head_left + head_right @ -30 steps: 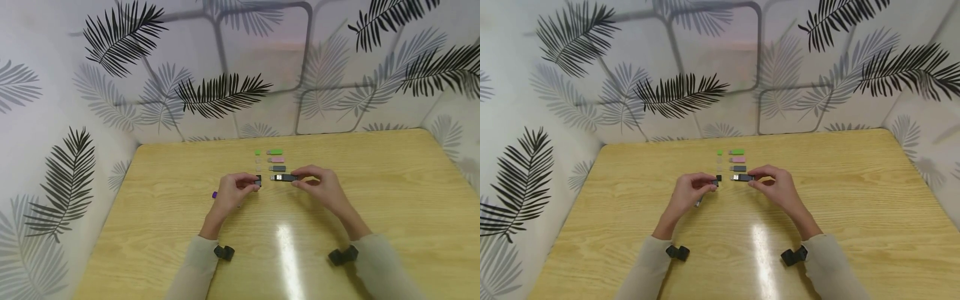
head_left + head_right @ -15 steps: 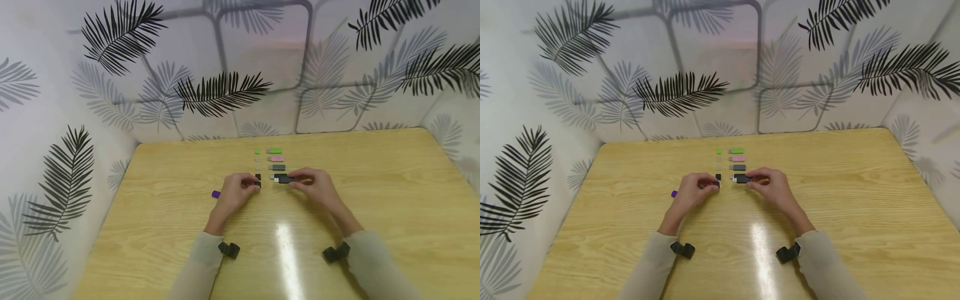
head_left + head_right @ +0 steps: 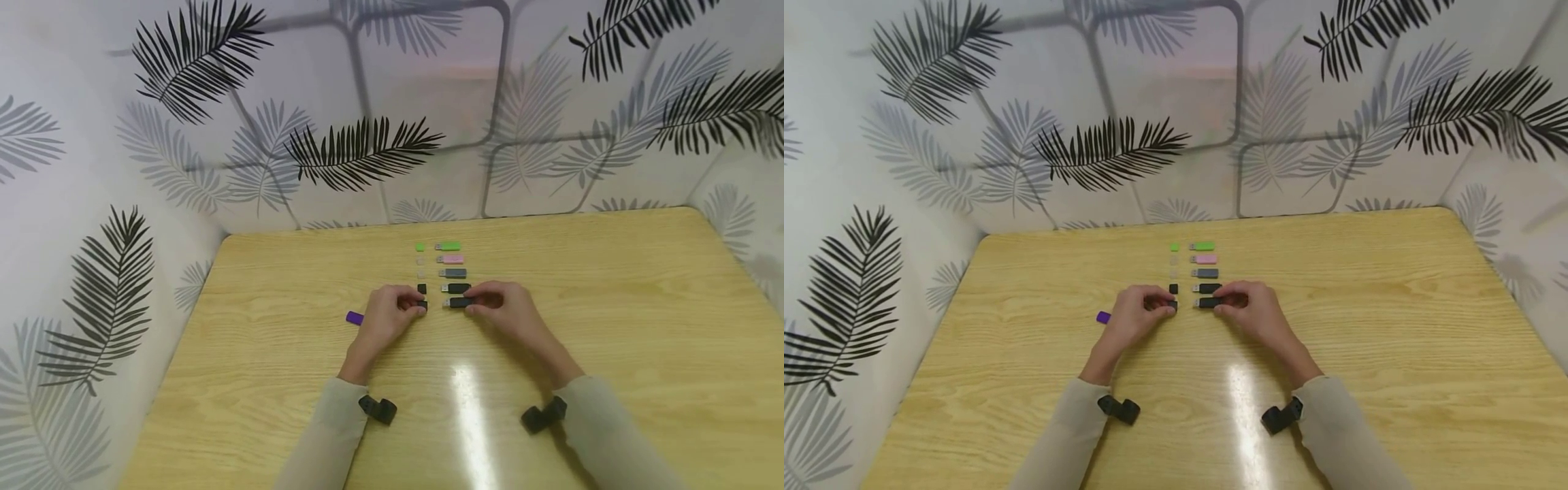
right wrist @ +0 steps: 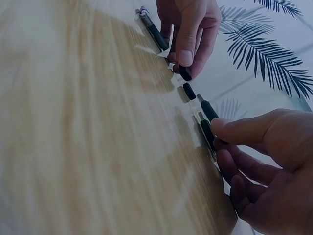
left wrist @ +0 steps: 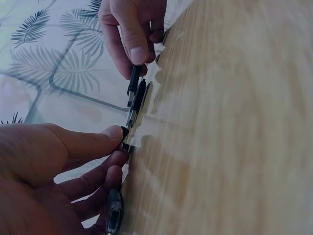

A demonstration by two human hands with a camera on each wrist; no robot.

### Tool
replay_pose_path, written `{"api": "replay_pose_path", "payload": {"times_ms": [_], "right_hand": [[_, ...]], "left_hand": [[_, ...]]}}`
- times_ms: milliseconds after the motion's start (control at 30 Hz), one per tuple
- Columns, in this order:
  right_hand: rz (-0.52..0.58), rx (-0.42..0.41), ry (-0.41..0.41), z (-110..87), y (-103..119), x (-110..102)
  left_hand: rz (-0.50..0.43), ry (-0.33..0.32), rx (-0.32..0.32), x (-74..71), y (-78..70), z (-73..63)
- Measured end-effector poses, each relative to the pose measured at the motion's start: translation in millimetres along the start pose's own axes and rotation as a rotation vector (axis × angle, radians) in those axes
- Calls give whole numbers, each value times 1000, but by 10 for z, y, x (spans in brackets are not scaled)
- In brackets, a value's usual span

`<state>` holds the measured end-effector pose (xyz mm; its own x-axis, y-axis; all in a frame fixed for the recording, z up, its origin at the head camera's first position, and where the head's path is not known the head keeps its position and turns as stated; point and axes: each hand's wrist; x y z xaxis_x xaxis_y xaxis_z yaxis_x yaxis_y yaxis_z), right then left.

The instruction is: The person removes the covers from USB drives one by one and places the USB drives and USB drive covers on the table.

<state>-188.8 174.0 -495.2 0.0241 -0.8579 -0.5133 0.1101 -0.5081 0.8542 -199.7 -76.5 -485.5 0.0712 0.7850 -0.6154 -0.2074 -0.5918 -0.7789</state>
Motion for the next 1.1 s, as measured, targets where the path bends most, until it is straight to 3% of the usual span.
{"api": "replay_pose_path", "payload": {"times_ms": [1100], "right_hand": [[-101,-16,-35,-56,27,47]], "left_hand": [[99,-22,8,9,-58,-35]]}}
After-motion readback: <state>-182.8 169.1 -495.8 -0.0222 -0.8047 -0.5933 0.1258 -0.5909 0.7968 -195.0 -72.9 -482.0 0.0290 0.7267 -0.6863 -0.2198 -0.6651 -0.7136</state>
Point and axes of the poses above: each hand's wrist, its own z-axis towards the middle knuckle, its own x-axis out of the palm, y = z × x, and after that the axes turned 8 degrees about -y, right-handed
